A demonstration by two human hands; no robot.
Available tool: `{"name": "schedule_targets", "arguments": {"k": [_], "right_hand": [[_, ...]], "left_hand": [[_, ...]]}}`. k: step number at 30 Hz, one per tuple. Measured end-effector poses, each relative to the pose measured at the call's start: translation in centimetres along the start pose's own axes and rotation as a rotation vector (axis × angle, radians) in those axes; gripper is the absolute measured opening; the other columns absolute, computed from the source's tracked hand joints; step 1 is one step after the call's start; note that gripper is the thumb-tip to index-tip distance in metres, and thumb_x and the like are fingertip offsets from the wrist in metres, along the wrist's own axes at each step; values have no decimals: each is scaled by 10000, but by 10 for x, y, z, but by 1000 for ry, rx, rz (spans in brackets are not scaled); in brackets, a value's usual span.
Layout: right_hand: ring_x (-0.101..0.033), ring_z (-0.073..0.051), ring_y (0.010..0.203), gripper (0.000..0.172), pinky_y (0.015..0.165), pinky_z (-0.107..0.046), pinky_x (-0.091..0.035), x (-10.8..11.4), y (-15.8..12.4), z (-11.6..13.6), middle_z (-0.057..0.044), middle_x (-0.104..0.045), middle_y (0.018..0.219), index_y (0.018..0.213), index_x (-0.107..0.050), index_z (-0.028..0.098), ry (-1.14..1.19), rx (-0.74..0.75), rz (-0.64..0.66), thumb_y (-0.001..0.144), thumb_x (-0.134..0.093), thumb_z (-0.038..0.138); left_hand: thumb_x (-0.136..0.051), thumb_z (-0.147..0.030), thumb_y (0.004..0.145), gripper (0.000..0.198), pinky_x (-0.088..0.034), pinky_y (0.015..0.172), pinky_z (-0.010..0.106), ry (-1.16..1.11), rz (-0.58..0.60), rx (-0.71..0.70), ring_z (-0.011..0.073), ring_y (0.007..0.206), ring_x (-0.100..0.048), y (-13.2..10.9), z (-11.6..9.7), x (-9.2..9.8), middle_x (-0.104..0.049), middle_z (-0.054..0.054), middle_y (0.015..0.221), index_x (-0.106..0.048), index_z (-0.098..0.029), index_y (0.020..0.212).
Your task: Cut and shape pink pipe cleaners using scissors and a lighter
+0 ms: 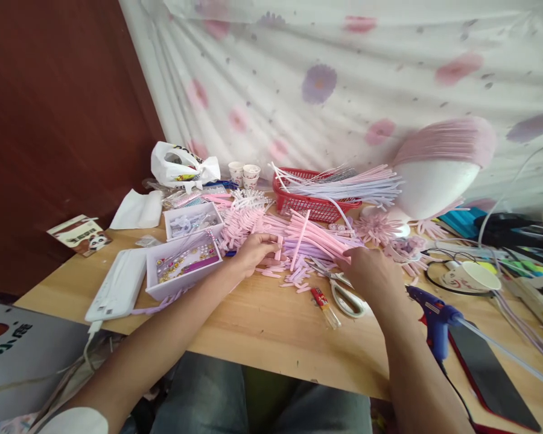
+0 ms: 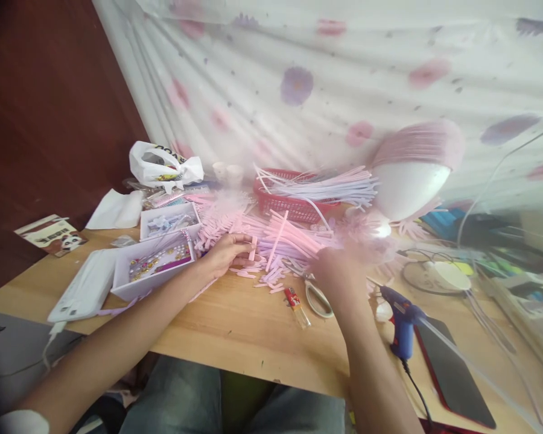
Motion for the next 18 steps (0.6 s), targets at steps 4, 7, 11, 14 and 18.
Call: {"name": "schedule_targets", "arguments": {"k": [4, 7, 11, 14, 18], "right_hand": [[-669, -236, 690, 413, 604, -288, -403, -7, 19, 40, -124, -717, 677, 763, -773, 162, 226, -2, 32, 890, -535, 475], [-676, -252, 715, 347, 594, -287, -397, -23, 39, 61, -157, -722, 690, 695, -754, 128, 292, -77, 105, 804, -632, 433], [-624, -191, 582, 274, 571, -265, -392, -40, 51, 61, -94, -649, 535, 545, -675, 142, 510, -60, 94, 779, -626, 277], [-523, -124, 456, 366, 498, -240, -387, -45, 46, 52, -44, -610, 505, 557, -644, 156, 871, -28, 97, 830, -602, 397], [-486, -90, 415, 406, 421, -210, -373, -45, 38, 55, -33, -614, 518, 576, -630, 154, 1381, -32, 150, 711, -747, 518]], "left_hand": [[-630, -44, 828, 86, -598, 581, 242, -6, 24, 29, 168, 629, -732, -1, 0, -1, -730, 55, 778, -656, -118, 863], [-636, -51, 821, 81, -598, 591, 244, 0, 20, 32, 165, 631, -730, 0, 1, 0, -739, 61, 798, -656, -116, 864], [-688, -74, 787, 83, -604, 630, 277, 9, 8, 25, 177, 654, -732, 3, 3, 1, -743, 64, 813, -663, -122, 851], [-689, -88, 788, 85, -602, 637, 285, 39, 26, 9, 185, 677, -733, 3, 6, -1, -743, 56, 785, -674, -129, 860], [-674, -77, 787, 93, -599, 630, 271, 63, 92, 24, 169, 647, -719, 0, 8, -6, -740, 49, 730, -696, -124, 864]]}}
Point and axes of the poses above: each hand's wrist, its own y-axis towards the middle knuckle, its own x-axis out of the back of the hand, z = x × y, the point moved 2 cm from there along y, towards the middle knuckle
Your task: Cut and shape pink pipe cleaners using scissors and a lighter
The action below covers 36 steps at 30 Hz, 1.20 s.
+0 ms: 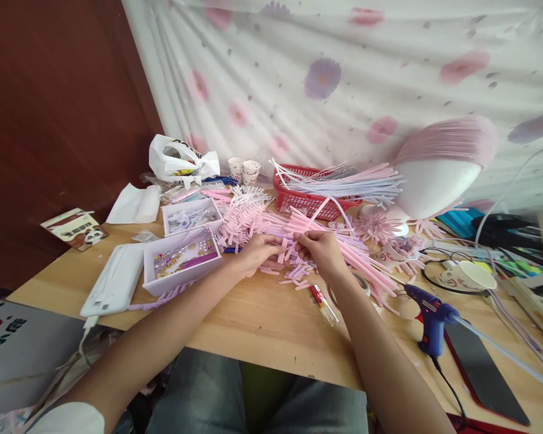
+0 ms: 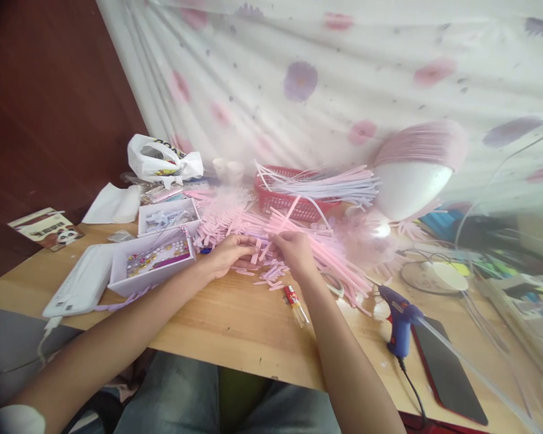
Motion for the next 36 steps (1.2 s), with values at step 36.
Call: {"name": "schedule_targets", "arguments": {"k": [36], "right_hand": [[-652, -277, 983, 321, 846, -368, -482, 87, -91, -12, -136, -706, 1110, 1098, -718, 191, -1190, 312, 121, 888, -502, 303]], "left_hand": [[-792, -103, 708, 118, -589, 575, 235, 37, 34, 34, 166, 659, -724, -6, -4, -3, -738, 58, 772, -708, -110, 790]]}}
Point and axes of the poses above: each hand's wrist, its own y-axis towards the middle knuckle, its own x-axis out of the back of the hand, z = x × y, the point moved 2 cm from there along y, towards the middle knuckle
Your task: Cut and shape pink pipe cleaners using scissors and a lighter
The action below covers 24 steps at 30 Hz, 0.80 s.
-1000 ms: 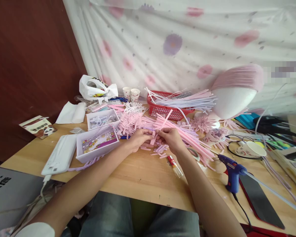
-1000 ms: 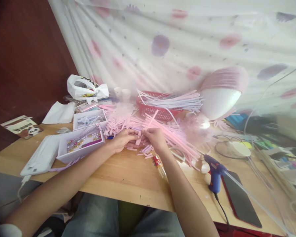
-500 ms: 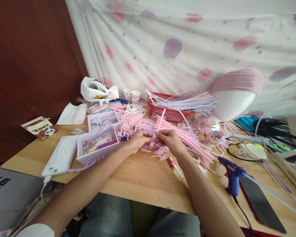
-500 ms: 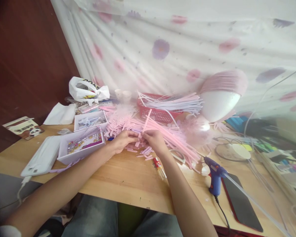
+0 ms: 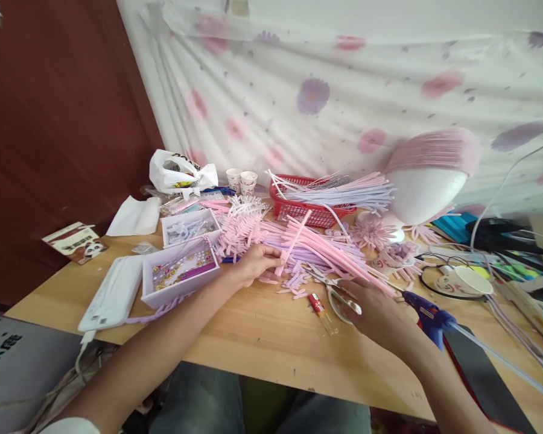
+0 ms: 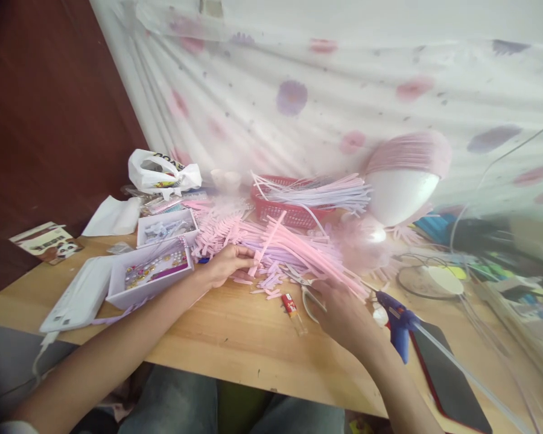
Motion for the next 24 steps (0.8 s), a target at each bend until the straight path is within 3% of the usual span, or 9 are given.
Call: {"name": "schedule_targets", "arguments": {"k": [3, 5, 9, 11, 14, 18, 21, 24], "right_hand": [[-639, -276, 1048, 374, 884, -376, -481, -12, -5, -7, -145, -667, 1209, 1225, -653, 193, -35, 7, 1, 902, -492, 292], [-647, -279, 1030, 418, 868, -375, -479, -16, 0, -7, -138, -688, 1163, 1291, -606, 198, -57, -8, -12, 893, -512, 284], [-674, -262, 846, 330, 704, -342, -473, -9, 8, -7, -97, -726, 972, 1158, -613, 210, 0, -129, -7, 850, -572, 323], [-666, -249, 776, 308, 651, -336, -465, -2, 5, -10, -74, -719, 894, 1093, -595, 218, 110, -175, -20, 831, -600, 380], [-658, -227, 738, 353, 602, -319, -478, 5, -3, -17, -80, -714, 913, 1116, -564, 231, 456, -187, 38, 823, -633, 416], [-632, -201, 769, 548, 620, -292, -489, 8, 2, -17, -82, -688, 964, 1228, -514, 237, 923, -97, 159, 770, -756, 419], [-595, -178, 742, 726, 643, -282, -481, 6, 18, -5, -16, -636, 857, 1308, -519, 219, 999, -15, 162, 683, -838, 406], [-603, -197, 781, 606, 667, -286, -485, 6, 35, 16, -27, -646, 856, 1235, -632, 161, 953, 48, 248, 729, -792, 454]], "left_hand": [[-771, -92, 725, 104, -587, 564, 230, 4, 1, -7, 169, 668, -729, 0, 1, -1, -741, 57, 788, -714, -110, 809], [-780, -100, 718, 114, -584, 555, 226, 5, -1, -9, 170, 670, -728, 0, 2, -1, -739, 55, 778, -714, -112, 809], [-815, -120, 688, 135, -588, 570, 231, -6, -1, -23, 155, 648, -708, 2, 4, 0, -721, 40, 721, -704, -116, 765], [-810, -114, 691, 125, -590, 572, 238, -15, -5, -48, 145, 628, -694, 3, 5, 1, -712, 36, 712, -705, -113, 758], [-818, -129, 687, 139, -583, 561, 247, -32, 3, -72, 149, 619, -692, 4, 6, 1, -713, 43, 738, -710, -106, 771], [-852, -185, 660, 203, -584, 596, 266, -54, 20, -78, 153, 635, -693, 3, 5, 0, -721, 53, 768, -715, -101, 786], [-857, -195, 653, 210, -582, 616, 269, -47, 11, -77, 148, 648, -683, 1, 2, 1, -730, 56, 777, -721, -105, 786], [-866, -192, 631, 218, -577, 603, 258, -46, 10, -73, 146, 652, -673, -1, -1, 0, -732, 52, 772, -721, -113, 775]]}}
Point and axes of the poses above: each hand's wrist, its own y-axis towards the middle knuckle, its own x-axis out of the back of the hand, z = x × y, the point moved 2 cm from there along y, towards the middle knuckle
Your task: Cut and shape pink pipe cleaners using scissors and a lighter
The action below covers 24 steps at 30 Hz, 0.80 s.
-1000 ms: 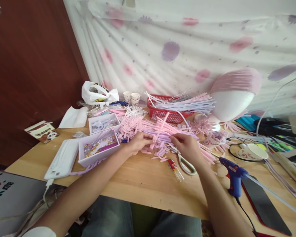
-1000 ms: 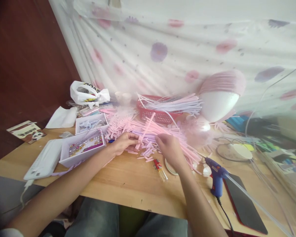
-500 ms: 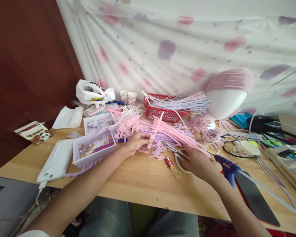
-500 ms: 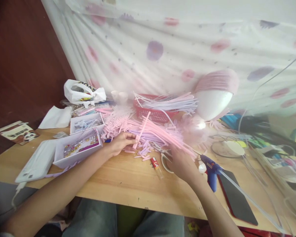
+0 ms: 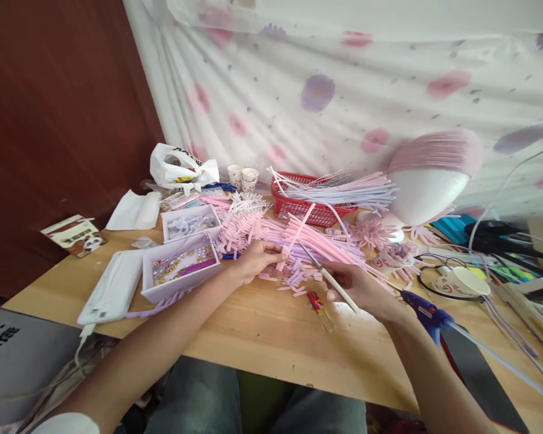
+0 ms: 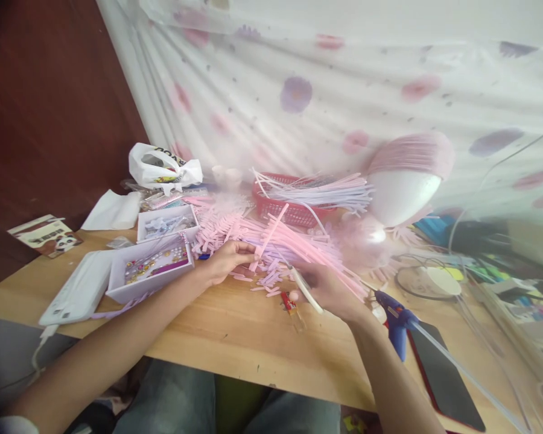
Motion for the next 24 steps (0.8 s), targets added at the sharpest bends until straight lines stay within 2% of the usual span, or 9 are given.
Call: {"name": "schedule_targets", "arguments": {"k": [2, 4, 8, 11, 16, 24], "right_hand": [[-616, -213, 823, 467, 703, -294, -499, -8, 10, 10, -49, -674, 888, 1097, -704, 142, -29, 3, 9, 766, -755, 468], [-634, -222, 849, 422, 731, -306, -526, -14, 19, 18, -63, -697, 922, 1040, -719, 145, 2, -8, 3, 759, -763, 457], [-677, -221, 862, 499, 768, -346, -588, -25, 31, 19, -73, -714, 979, 1084, -706, 166, 201, -80, 107, 674, -837, 418], [-689, -219, 871, 500, 783, -361, -605, -29, 36, 13, -77, -715, 1000, 1086, -703, 173, 266, -98, 121, 666, -846, 403], [-692, -239, 903, 427, 806, -384, -606, -29, 34, 13, -83, -719, 983, 1058, -706, 162, 298, -87, 106, 711, -812, 388], [-691, -227, 857, 316, 804, -380, -598, -29, 32, 18, -66, -732, 945, 967, -741, 163, 276, -77, 112, 728, -770, 368]], "left_hand": [[-874, -205, 612, 242, -577, 598, 261, 4, 17, 5, 146, 648, -669, 0, 0, -1, -729, 49, 777, -722, -118, 780], [-886, -243, 591, 281, -576, 600, 265, 17, 43, 9, 138, 631, -660, 0, 2, -1, -722, 42, 776, -726, -121, 788], [-909, -314, 532, 371, -562, 608, 254, 28, 98, 18, 133, 636, -655, 0, 5, -1, -698, 24, 744, -732, -125, 798], [-907, -330, 520, 390, -552, 619, 254, 36, 125, 24, 141, 660, -661, -1, 5, -1, -701, 28, 751, -738, -131, 809], [-885, -321, 554, 359, -537, 628, 258, 80, 136, 37, 148, 678, -659, -3, 3, -3, -718, 44, 784, -753, -137, 832], [-832, -242, 621, 219, -501, 587, 244, 125, 152, 43, 111, 580, -599, -4, 3, -4, -694, 25, 690, -763, -135, 800]]}}
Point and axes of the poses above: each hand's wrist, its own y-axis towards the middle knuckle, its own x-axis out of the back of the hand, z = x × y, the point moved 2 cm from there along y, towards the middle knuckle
